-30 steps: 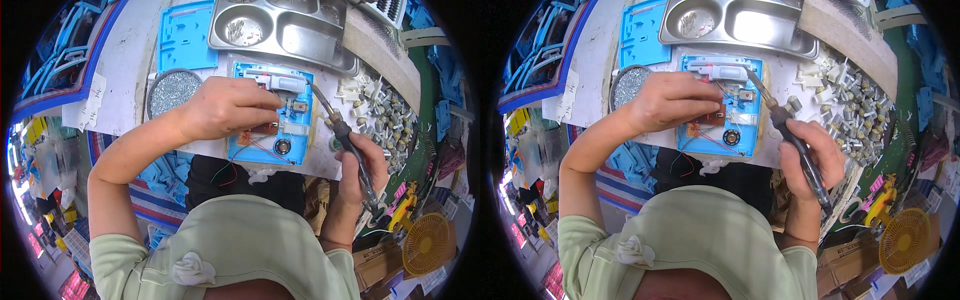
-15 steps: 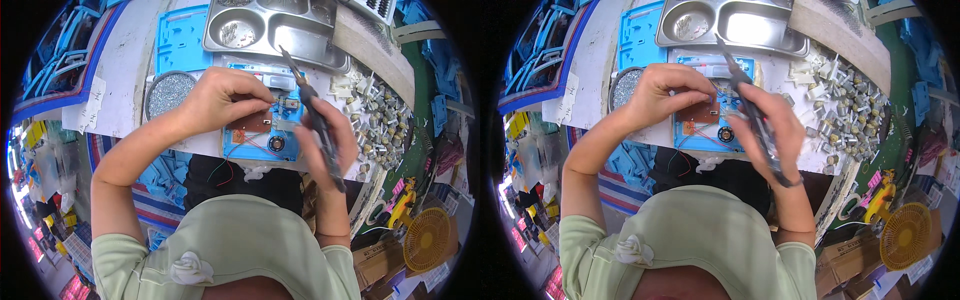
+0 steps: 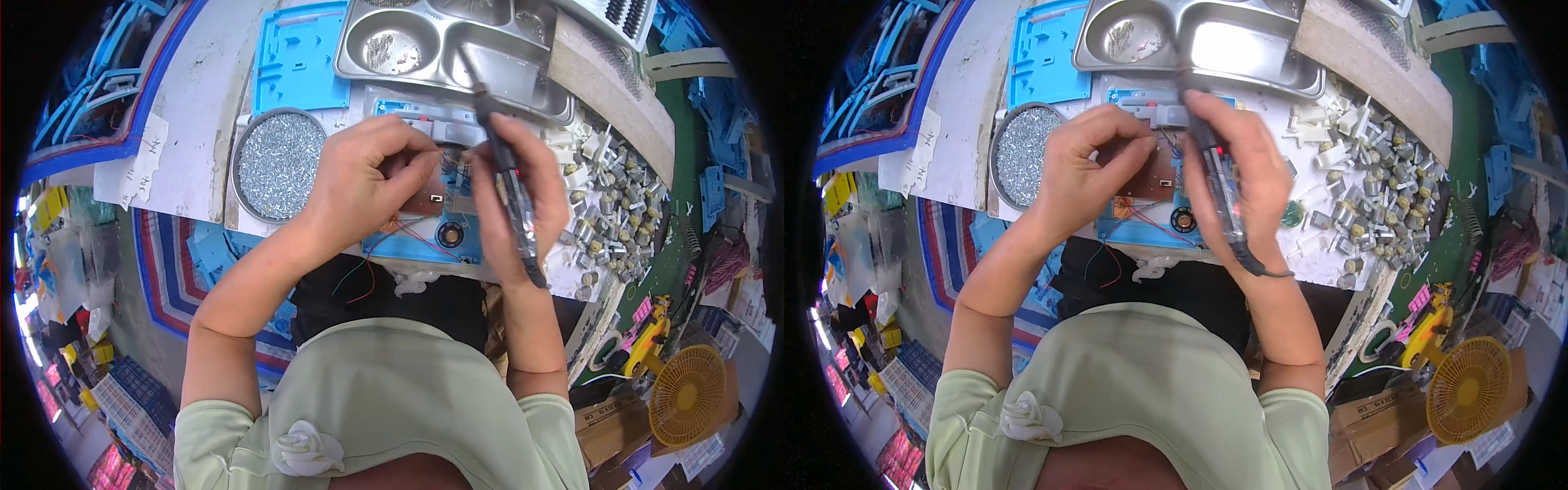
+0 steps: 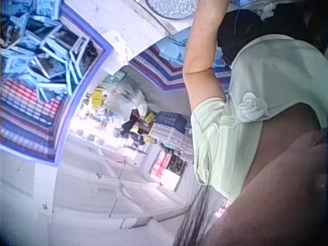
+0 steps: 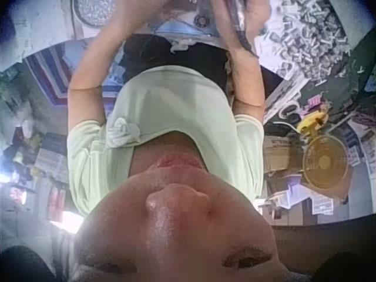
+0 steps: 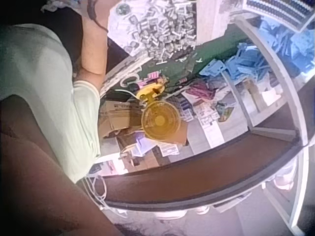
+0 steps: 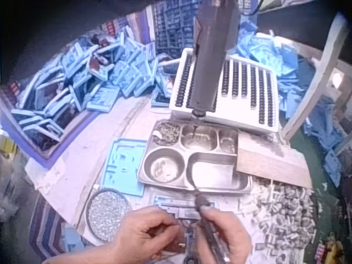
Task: Assemble internal components of a plastic device casing, including soldering and screw installation.
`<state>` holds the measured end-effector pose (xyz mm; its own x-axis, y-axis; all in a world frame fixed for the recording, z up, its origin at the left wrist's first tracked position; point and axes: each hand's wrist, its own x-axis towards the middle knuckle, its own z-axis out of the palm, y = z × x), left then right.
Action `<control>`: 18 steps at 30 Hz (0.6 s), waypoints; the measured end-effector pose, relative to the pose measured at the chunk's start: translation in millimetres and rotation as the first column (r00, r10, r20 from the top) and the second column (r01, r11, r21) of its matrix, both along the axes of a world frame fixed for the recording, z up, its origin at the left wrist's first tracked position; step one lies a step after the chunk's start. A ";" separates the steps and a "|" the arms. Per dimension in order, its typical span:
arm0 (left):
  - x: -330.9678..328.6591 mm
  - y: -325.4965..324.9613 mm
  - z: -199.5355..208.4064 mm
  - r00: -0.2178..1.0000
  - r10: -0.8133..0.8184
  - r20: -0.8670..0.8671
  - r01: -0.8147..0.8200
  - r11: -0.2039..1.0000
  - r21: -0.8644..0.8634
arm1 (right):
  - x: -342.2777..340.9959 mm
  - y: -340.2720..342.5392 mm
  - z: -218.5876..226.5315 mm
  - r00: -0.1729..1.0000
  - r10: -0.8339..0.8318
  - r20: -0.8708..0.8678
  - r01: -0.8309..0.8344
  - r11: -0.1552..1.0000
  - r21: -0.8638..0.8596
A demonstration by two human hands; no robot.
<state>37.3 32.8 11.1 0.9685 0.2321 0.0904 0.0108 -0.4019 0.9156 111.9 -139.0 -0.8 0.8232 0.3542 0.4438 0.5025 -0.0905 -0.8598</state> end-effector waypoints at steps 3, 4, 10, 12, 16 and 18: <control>2.4 -7.9 -0.7 0.993 0.080 0.093 -0.091 0.988 0.127 | 0.8 -19.6 15.1 0.994 -0.078 0.082 0.081 0.996 -0.031; 5.0 -6.9 -5.8 0.986 0.083 0.145 -0.115 0.968 0.224 | -0.2 -31.1 15.7 0.998 -0.059 0.028 0.059 0.998 -0.026; 8.4 -10.6 -10.0 0.989 0.075 0.123 -0.111 0.941 0.320 | -0.2 -69.5 23.5 0.971 0.053 0.234 -0.011 0.984 -0.176; 9.8 -10.7 -11.6 0.989 0.067 0.133 -0.108 0.936 0.334 | 0.0 -70.4 24.2 0.965 0.115 0.237 -0.066 0.977 -0.204; 13.3 -11.2 -14.2 0.988 0.055 0.144 -0.100 0.939 0.329 | -1.1 -74.4 20.5 0.956 0.209 0.205 -0.160 0.959 -0.233; 13.7 -11.6 -15.9 0.989 0.058 0.134 -0.096 0.951 0.294 | -1.0 -75.7 18.9 0.951 0.240 0.195 -0.194 0.954 -0.229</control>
